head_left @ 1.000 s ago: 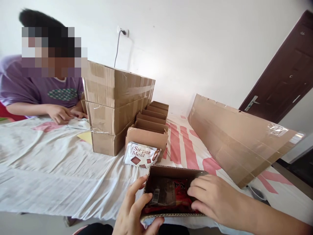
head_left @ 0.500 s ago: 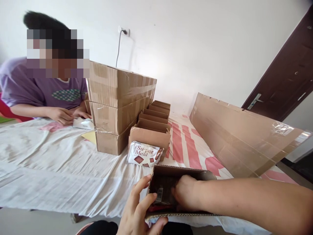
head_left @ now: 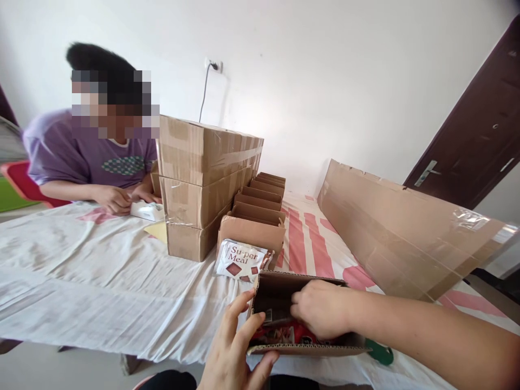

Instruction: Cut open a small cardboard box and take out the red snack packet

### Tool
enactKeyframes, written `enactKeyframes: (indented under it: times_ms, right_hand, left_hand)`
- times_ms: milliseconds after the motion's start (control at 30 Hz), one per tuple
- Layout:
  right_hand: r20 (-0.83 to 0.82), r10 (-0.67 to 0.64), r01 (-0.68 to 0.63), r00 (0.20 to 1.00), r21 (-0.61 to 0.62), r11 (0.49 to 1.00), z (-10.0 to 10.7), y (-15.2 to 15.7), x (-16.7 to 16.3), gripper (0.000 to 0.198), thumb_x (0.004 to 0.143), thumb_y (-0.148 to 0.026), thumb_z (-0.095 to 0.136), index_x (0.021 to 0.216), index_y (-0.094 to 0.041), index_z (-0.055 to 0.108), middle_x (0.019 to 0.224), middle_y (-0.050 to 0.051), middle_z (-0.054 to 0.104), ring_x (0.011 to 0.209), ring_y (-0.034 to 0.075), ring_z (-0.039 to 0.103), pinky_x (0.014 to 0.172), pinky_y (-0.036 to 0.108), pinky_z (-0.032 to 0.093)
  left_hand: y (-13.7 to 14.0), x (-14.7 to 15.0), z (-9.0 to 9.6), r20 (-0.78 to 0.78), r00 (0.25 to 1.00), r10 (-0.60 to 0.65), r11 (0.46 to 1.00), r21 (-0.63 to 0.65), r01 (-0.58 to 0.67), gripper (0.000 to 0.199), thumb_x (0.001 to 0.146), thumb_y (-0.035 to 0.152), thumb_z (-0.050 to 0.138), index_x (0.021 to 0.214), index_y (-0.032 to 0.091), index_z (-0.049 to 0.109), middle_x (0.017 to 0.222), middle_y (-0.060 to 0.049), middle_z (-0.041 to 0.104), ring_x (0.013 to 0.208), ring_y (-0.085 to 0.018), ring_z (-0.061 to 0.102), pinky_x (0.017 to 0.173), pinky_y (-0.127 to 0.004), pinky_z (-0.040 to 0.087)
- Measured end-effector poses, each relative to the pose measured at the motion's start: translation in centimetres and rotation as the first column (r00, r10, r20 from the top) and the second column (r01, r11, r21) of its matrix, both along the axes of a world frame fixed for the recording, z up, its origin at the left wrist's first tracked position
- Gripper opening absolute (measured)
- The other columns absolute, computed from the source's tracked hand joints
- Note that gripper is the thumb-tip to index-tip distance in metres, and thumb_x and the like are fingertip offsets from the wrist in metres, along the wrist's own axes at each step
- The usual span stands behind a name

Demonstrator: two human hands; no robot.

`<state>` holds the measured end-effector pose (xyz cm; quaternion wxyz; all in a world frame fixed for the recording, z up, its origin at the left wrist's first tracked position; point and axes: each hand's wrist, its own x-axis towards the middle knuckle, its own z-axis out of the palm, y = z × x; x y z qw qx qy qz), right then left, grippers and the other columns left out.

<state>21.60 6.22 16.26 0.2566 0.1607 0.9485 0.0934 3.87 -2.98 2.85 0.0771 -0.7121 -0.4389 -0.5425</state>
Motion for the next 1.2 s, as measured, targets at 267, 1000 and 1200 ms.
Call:
enactKeyframes:
  times_ms: [267,1000,1200]
  right_hand:
    - [-0.418,-0.044,0.029,0.907,-0.043,0.999,4.0,1.0,4.0,0.021,0.094,-0.019,0.044,0.086,-0.016,0.064,0.089,0.007,0.068,0.076,0.016,0.06,0.066,0.027,0.043]
    - [-0.578,-0.784,0.017,0.226,-0.802,0.597,9.1,10.8,6.2,0.034,0.071,-0.045,0.076,0.064,-0.015,0.061,0.059,-0.004,0.059,0.056,0.011,0.049,0.057,0.024,0.038]
    - [-0.422,-0.906,-0.125,-0.027,-0.898,0.422,5.0,13.3,5.7,0.068,0.091,-0.073,0.025,0.086,-0.016,0.062,0.072,0.004,0.068,0.062,0.014,0.062,0.065,0.028,0.052]
  left_hand:
    - [1.0,-0.2,-0.3,-0.029,0.999,0.03,0.998,-0.053,-0.032,0.051,0.089,0.028,0.057,0.137,0.024,0.041,0.143,-0.019,0.044,0.128,-0.033,0.052,0.095,-0.045,0.053]
    - [15.0,-0.3,16.1,0.68,0.677,-0.281,0.608,-0.42,0.674,0.059,0.05,0.046,0.089,0.095,0.014,0.066,0.087,-0.007,0.073,0.078,-0.022,0.067,0.071,-0.031,0.053]
    - [17.4,-0.7,14.9,0.715,0.688,-0.124,0.724,-0.409,0.556,0.061,0.05,0.058,0.084,0.088,0.017,0.061,0.076,-0.002,0.068,0.064,-0.014,0.062,0.057,-0.024,0.048]
